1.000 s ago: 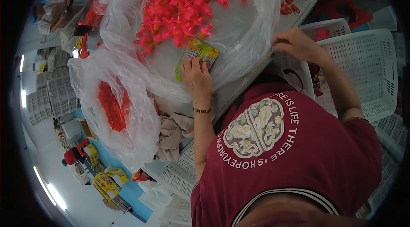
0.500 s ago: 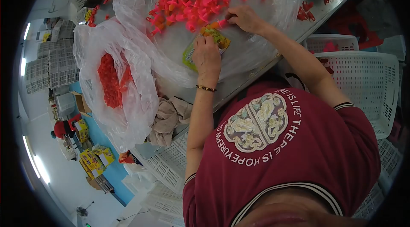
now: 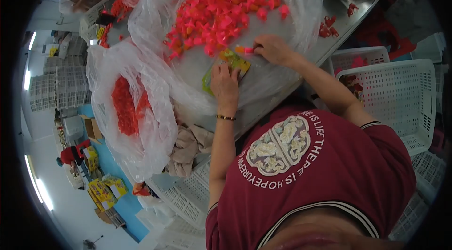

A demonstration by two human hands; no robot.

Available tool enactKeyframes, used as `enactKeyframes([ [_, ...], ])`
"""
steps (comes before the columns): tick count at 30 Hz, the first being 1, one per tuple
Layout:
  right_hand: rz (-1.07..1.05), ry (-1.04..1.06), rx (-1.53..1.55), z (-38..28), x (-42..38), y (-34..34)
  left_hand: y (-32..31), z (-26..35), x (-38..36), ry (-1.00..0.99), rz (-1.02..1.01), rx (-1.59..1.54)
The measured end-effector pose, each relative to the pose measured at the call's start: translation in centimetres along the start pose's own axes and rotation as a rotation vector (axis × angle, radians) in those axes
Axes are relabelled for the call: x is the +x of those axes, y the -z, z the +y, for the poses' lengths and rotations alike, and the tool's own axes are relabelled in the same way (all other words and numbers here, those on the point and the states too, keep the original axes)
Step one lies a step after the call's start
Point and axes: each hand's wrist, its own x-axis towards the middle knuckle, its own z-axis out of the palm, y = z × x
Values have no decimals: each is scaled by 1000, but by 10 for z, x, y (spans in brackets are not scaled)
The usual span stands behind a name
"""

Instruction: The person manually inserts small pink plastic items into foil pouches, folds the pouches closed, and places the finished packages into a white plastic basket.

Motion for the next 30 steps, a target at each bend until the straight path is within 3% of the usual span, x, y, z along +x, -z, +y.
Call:
enactKeyframes([
  [8, 35, 18, -7, -1, -4, -2, -15, -7, 1, -64, 42, 173],
  [21, 64, 49, -8, -12, -12, 5, -13, 0, -1, -32, 65, 196],
  [27, 76, 28, 25, -11, -13, 4, -9, 2, 3, 58, 112, 46],
  [30, 86, 35, 40, -10, -14, 5, -4, 0, 9, 158, 20, -12],
])
